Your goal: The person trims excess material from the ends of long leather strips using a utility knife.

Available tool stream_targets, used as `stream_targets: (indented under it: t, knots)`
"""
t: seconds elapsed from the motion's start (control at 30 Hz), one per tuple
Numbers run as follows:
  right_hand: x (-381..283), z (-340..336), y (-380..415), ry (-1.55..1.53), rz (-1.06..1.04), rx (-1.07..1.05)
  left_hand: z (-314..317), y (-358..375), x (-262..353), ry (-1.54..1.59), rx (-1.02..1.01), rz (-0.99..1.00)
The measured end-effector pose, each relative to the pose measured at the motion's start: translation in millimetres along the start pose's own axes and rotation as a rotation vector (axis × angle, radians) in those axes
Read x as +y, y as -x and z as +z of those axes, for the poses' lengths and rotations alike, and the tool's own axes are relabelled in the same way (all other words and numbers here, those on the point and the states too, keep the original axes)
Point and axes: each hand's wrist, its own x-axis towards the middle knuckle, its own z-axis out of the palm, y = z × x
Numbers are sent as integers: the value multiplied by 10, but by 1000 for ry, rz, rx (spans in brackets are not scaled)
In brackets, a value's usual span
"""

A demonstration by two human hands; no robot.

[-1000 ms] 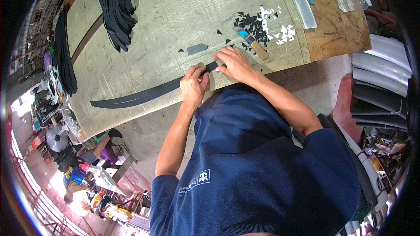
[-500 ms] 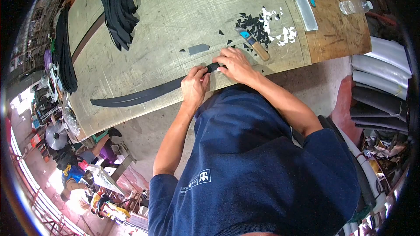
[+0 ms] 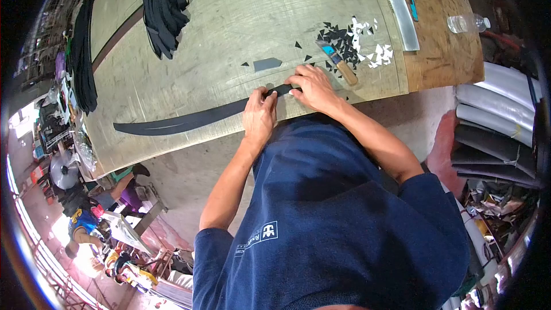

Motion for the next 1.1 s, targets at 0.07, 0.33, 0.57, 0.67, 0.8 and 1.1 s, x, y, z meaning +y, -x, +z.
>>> stream_targets:
  t: [0.07, 0.33, 0.57, 0.67, 0.8, 1.1]
  knots:
    - [-30, -45, -29, 34, -4, -41, 7, 36, 1, 16, -9, -34]
    - [-65, -8, -552, 84, -72, 125, 25, 28, -86, 32, 15, 9]
    - [-23, -74, -450, -113, 13, 66, 30, 34, -98, 87, 54, 3]
    - [-80, -103, -187, -251, 32, 16, 16, 32, -107, 113, 76, 11]
    - [-70, 63, -21, -233, -66, 62, 46, 36, -127, 147, 124, -5]
    - [-65, 101, 1, -115, -132, 73, 22, 77, -158, 351, 27, -257]
